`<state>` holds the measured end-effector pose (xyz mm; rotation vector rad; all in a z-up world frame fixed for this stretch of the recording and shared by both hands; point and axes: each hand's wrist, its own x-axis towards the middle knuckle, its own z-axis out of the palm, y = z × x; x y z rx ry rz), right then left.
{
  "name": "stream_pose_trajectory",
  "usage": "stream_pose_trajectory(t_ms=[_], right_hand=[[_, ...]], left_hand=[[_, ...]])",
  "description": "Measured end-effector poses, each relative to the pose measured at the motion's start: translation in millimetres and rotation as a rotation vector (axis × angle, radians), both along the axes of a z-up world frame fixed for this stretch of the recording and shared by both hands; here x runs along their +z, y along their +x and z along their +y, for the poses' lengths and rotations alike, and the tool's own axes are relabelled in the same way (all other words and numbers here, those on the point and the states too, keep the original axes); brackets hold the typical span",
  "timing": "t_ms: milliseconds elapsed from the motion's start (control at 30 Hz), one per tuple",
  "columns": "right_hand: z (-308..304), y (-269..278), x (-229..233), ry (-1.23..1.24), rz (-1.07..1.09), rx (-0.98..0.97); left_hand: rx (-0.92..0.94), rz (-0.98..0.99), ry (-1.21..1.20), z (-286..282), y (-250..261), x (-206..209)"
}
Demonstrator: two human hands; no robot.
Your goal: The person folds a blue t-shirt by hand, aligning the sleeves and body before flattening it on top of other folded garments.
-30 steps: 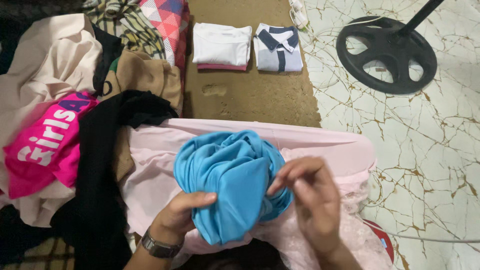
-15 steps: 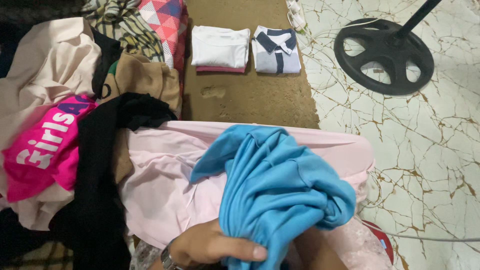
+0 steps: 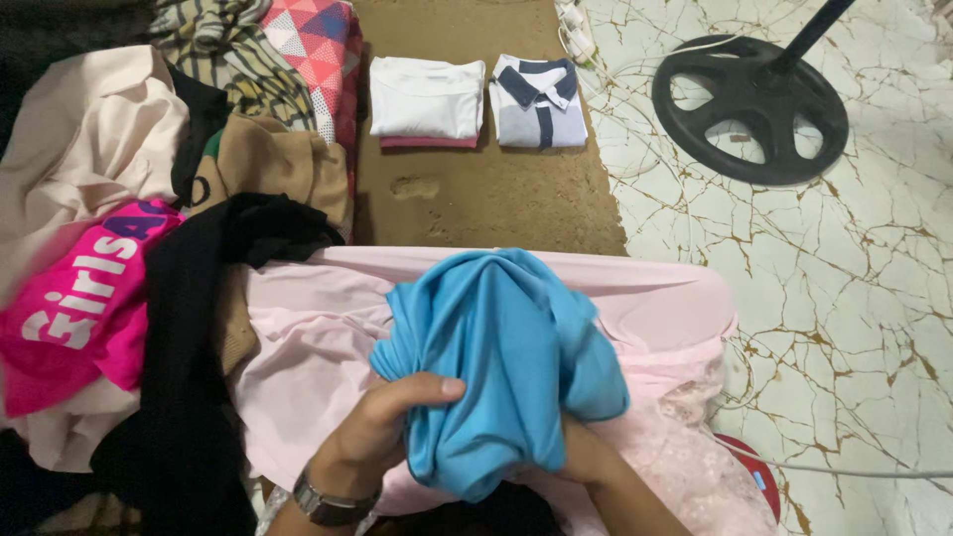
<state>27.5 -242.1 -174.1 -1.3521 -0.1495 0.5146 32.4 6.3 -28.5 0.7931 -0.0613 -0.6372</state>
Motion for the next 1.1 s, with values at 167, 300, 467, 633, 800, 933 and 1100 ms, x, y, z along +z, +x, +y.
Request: stream_pose_trajectory(t_ms=[167, 300, 467, 633, 800, 933, 1100], right_hand=[[-39, -6, 59, 0.647, -0.058, -0.197], [-63, 30, 108, 0.548, -0.162, -0.600], [-94, 53, 140, 0.432, -0.237, -0.699], [-108, 38, 153, 0.491, -0.456, -0.711], [-99, 47, 89, 0.556, -0.185, -0.767], [-66, 67, -44, -0.158, -0.002, -0.541], [-72, 49, -65, 0.220, 0.177, -0.366]], left_hand=[[0.094, 0.072, 0.259, 34, 7, -7], [0.228, 0.127, 0.310, 57, 21, -20], [0.299, 0.007, 0.496, 101, 16, -21], [0.535, -0.082, 0.234, 142, -3, -14], [0.656, -0.031, -0.269, 94, 15, -88], [0.380, 0.000, 0.053, 57, 17, -158], [0.015, -0.145, 0.356, 44, 14, -198]])
